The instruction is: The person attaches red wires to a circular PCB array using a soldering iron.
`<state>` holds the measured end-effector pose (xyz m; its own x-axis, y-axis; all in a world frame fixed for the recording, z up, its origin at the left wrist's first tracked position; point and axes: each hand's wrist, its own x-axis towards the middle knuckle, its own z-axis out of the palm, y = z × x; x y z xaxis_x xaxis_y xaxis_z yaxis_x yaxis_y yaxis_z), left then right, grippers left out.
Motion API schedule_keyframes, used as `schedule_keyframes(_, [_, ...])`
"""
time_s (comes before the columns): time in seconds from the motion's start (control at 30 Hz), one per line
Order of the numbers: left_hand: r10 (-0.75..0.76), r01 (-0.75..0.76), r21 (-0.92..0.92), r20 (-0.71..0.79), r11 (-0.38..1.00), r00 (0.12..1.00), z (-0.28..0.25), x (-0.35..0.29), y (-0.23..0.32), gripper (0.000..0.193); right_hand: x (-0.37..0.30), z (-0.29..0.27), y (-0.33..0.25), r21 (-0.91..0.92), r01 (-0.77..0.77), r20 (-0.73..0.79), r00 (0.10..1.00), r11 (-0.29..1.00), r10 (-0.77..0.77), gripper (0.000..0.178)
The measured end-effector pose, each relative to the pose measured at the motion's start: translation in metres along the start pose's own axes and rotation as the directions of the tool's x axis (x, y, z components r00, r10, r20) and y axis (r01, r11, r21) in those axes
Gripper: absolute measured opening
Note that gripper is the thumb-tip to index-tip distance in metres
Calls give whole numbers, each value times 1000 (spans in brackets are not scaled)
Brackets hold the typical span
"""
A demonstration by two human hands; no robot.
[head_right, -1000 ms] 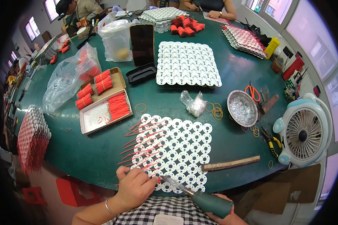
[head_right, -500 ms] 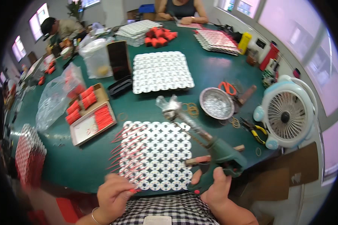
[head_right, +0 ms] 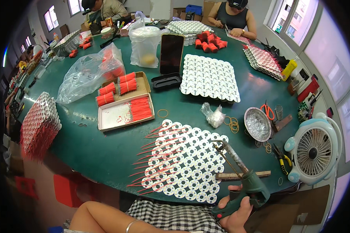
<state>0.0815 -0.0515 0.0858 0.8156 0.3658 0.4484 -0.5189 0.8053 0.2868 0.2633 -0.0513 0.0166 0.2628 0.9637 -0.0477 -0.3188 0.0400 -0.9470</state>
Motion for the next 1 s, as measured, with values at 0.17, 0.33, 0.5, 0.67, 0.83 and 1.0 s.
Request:
schedule_keyframes(0.17, [38,-47,-239,-42,970,998,1,-4,-2,19,-2,5,3,39,-46,-33,998,998,47,40])
schedule_keyframes(0.33, [91,-96,-151,-38,984,995,3,0,1,18,1,12,4,91,-76,-31,996,993,79,41])
schedule_keyframes(0.5, [85,-81,169,-14,982,996,-17,4,-1,15,10,-2,-9,58,-19,-62,998,998,23,41])
schedule_keyframes(0.67, [67,438,751,-535,495,842,-26,-22,34,17,62,42,-41,363,-208,3,975,909,222,38])
schedule_keyframes(0.83, [-142,515,857,-514,-31,846,-29,-36,33,14,127,119,-59,204,9,70,997,979,-23,50])
schedule_keyframes(1.0, [-298,368,905,-419,-215,858,-29,-30,36,13,184,227,-52,656,254,27,933,711,-358,38])
